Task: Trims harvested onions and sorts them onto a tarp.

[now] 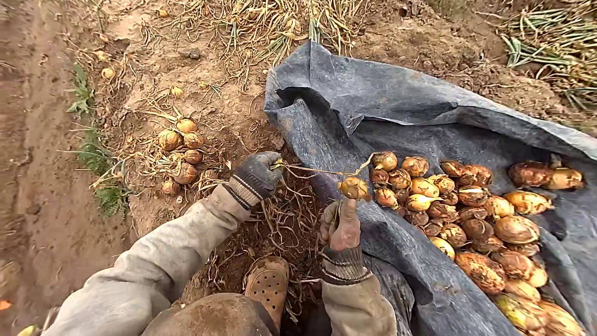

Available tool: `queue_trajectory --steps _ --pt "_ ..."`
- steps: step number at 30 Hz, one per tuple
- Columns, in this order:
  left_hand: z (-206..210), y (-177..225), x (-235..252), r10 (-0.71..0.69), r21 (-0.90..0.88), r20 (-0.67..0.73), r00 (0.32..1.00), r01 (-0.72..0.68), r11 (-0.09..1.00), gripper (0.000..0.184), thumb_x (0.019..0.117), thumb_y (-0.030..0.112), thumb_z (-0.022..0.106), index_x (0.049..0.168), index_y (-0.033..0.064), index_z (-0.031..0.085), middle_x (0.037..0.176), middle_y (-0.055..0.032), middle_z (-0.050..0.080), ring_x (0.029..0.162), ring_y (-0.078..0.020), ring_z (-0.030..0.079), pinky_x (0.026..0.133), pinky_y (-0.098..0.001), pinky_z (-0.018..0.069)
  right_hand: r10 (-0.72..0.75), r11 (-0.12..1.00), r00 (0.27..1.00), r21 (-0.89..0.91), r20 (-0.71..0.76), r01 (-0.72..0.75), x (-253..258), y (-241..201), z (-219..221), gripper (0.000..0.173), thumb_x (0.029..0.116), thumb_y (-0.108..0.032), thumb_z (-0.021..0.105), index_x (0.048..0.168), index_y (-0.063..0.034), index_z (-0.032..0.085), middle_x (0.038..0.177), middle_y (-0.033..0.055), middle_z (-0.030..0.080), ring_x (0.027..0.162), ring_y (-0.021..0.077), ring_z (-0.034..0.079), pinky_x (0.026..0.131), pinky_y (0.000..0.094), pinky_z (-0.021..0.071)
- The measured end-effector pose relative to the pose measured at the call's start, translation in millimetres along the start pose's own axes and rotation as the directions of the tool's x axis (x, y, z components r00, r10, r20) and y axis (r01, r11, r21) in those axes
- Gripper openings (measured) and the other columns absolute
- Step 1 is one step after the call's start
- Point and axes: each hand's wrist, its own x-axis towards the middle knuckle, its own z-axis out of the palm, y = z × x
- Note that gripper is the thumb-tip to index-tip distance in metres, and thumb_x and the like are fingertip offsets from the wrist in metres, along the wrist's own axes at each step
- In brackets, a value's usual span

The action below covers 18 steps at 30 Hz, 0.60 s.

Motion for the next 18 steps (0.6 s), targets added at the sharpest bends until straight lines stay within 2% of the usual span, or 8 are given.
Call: queue_trajectory --steps 3,5,7,11,12,13,15,18 --pt "19.9 -47.2 -4.5 -0.067 0.281 0.217 0.974 0.003 0.960 0.026 0.0913 0.021 0.069 0.116 0.0175 0.076 0.125 -0.0065 0.071 0.120 -0.0272 0.065 0.102 -0.0567 0.0522 -0.143 0.985 0.978 0.071 -0.149 0.155 5.7 -6.7 -9.1 0.053 0.1100 -0.051 0.025 0.085 -0.0142 0.054 0.053 -0.0046 0.048 0.037 0.0086 0.048 0.036 0.0277 0.0483" --pt "48.2 -75.5 -36.4 -0.176 0.486 0.372 0.911 -0.030 0.873 0.031 0.0868 0.024 0.074 0.117 0.0189 0.077 0.138 -0.0073 0.065 0.131 -0.0343 0.058 0.103 -0.0595 0.0504 -0.140 0.959 0.990 -0.251 -0.023 0.130 5.4 2.7 -9.7 0.033 0.1071 -0.037 0.046 0.097 -0.0074 0.057 0.060 0.0020 0.052 0.043 0.0146 0.054 0.044 0.0347 0.0532" --pt "61.6 -91.5 -83.0 -0.381 0.588 0.428 0.819 0.067 0.806 0.042 0.0809 0.023 0.079 0.121 0.0135 0.073 0.143 -0.0118 0.059 0.133 -0.0416 0.053 0.098 -0.0640 0.0518 0.056 0.813 0.976 -0.577 0.210 0.078 0.4 3.7 -4.2 0.033 0.0948 -0.033 0.070 0.107 -0.0033 0.062 0.085 0.0120 0.063 0.071 0.0257 0.063 0.068 0.0477 0.0549" --pt "14.3 -87.7 -188.3 -0.617 0.646 0.458 0.640 0.237 0.725 0.041 0.0945 0.024 0.063 0.123 -0.0048 0.067 0.131 -0.0249 0.065 0.124 -0.0423 0.061 0.103 -0.0595 0.0497 0.455 0.540 0.697 -0.794 0.554 0.278 -12.7 -3.8 18.3 0.041 0.0980 -0.032 0.064 0.129 -0.0052 0.064 0.125 0.0178 0.066 0.115 0.0306 0.065 0.103 0.0510 0.0499" --pt "-11.6 -60.9 -202.4 -0.692 0.650 0.465 0.553 0.318 0.691 0.038 0.1009 0.016 0.056 0.127 -0.0110 0.062 0.135 -0.0303 0.061 0.129 -0.0430 0.057 0.109 -0.0563 0.0448 0.536 0.521 0.594 -0.788 0.601 0.327 -16.1 -1.3 22.7 0.042 0.1003 -0.032 0.062 0.133 -0.0052 0.060 0.124 0.0198 0.066 0.116 0.0333 0.065 0.103 0.0539 0.0491" --pt "-35.2 -19.8 -200.5 -0.832 0.664 0.416 0.367 0.502 0.554 0.038 0.1067 0.008 0.047 0.137 -0.0145 0.052 0.147 -0.0315 0.051 0.141 -0.0379 0.046 0.118 -0.0467 0.0317 0.601 0.501 0.494 -0.778 0.628 0.379 -20.4 3.3 26.1 0.044 0.1014 -0.033 0.060 0.135 -0.0058 0.056 0.122 0.0212 0.067 0.115 0.0363 0.066 0.101 0.0577 0.0491" --pt "-74.2 32.1 -192.6 -0.946 0.594 0.293 0.138 0.749 0.293 0.039 0.1079 -0.001 0.034 0.142 -0.0170 0.044 0.154 -0.0298 0.043 0.145 -0.0275 0.040 0.119 -0.0307 0.0249 0.687 0.466 0.351 -0.757 0.636 0.458 -31.7 12.2 30.6 0.047 0.1015 -0.034 0.061 0.139 -0.0067 0.054 0.121 0.0228 0.068 0.116 0.0404 0.066 0.100 0.0627 0.0483" --pt "-112.1 46.6 -176.6 -0.958 0.520 0.269 0.103 0.822 0.235 0.042 0.1098 0.001 0.031 0.144 -0.0219 0.037 0.157 -0.0350 0.036 0.149 -0.0344 0.036 0.123 -0.0363 0.0223 0.710 0.446 0.323 -0.754 0.626 0.482 -35.7 12.9 37.6 0.051 0.0989 -0.031 0.066 0.141 -0.0056 0.051 0.126 0.0236 0.066 0.119 0.0402 0.064 0.102 0.0619 0.0475"
